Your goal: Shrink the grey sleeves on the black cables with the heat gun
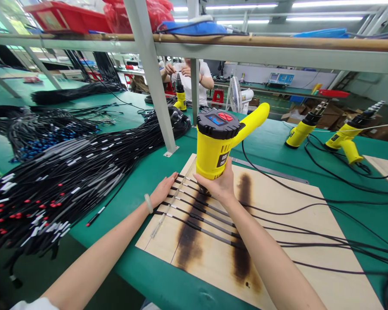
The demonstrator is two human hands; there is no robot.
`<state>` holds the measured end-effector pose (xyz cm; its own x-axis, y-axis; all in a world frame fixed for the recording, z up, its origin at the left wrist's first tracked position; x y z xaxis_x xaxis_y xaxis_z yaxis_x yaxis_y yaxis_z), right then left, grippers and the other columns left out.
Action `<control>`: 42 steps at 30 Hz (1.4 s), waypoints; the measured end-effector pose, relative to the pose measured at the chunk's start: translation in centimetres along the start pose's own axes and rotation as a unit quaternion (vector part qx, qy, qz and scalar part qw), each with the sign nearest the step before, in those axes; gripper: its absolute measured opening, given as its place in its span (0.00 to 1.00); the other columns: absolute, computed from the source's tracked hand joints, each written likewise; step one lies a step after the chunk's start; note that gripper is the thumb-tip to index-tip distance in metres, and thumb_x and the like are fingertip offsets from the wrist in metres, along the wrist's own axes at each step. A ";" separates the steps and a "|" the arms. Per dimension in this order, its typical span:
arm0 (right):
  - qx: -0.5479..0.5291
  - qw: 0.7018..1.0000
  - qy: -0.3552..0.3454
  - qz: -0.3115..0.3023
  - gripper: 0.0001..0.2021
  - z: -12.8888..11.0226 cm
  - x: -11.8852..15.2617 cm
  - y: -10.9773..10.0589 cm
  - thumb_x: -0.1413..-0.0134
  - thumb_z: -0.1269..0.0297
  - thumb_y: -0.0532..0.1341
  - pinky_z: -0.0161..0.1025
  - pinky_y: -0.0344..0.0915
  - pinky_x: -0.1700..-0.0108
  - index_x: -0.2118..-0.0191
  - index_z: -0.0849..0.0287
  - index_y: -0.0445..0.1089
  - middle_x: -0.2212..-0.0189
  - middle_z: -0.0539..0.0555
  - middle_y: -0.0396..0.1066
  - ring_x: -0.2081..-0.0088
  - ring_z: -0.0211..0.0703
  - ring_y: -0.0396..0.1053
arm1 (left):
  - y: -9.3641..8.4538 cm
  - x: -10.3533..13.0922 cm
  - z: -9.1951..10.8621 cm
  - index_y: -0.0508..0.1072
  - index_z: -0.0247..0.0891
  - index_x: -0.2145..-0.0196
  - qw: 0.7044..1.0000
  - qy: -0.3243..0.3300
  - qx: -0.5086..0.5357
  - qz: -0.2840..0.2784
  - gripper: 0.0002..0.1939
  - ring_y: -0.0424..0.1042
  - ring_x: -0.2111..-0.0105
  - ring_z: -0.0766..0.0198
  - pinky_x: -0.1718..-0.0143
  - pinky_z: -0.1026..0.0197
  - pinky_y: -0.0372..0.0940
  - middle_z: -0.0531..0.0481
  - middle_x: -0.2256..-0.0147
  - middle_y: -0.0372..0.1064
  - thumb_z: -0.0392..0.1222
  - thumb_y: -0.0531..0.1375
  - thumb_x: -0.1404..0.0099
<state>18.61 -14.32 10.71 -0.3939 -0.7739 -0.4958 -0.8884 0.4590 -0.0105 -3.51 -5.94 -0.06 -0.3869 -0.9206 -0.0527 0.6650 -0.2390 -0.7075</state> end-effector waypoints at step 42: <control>-0.011 0.999 0.001 -0.037 0.36 0.6 -0.6 1.3 0.71 0.59 0.72 0.48 0.67 0.58 0.52 0.56 0.57 0.58 0.56 0.68 0.61 0.49 0.69 | 0.2 0.0 -0.2 0.53 0.37 0.41 1.000 0.003 -0.002 -0.005 0.32 0.50 0.40 0.62 0.37 0.52 0.36 0.48 0.40 0.51 0.57 0.36 0.36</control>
<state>17.85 -12.97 10.50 -0.3274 -0.8058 -0.4935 -0.9199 0.3910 -0.0281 -3.53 -5.90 -0.31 -0.3977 -0.9162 -0.0495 0.6579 -0.2471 -0.7114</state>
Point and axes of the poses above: each hand's wrist, its own x-axis away from the middle knuckle, its own y-axis out of the palm, z = x × y, the point moved 5 cm from there along -x, towards the middle knuckle
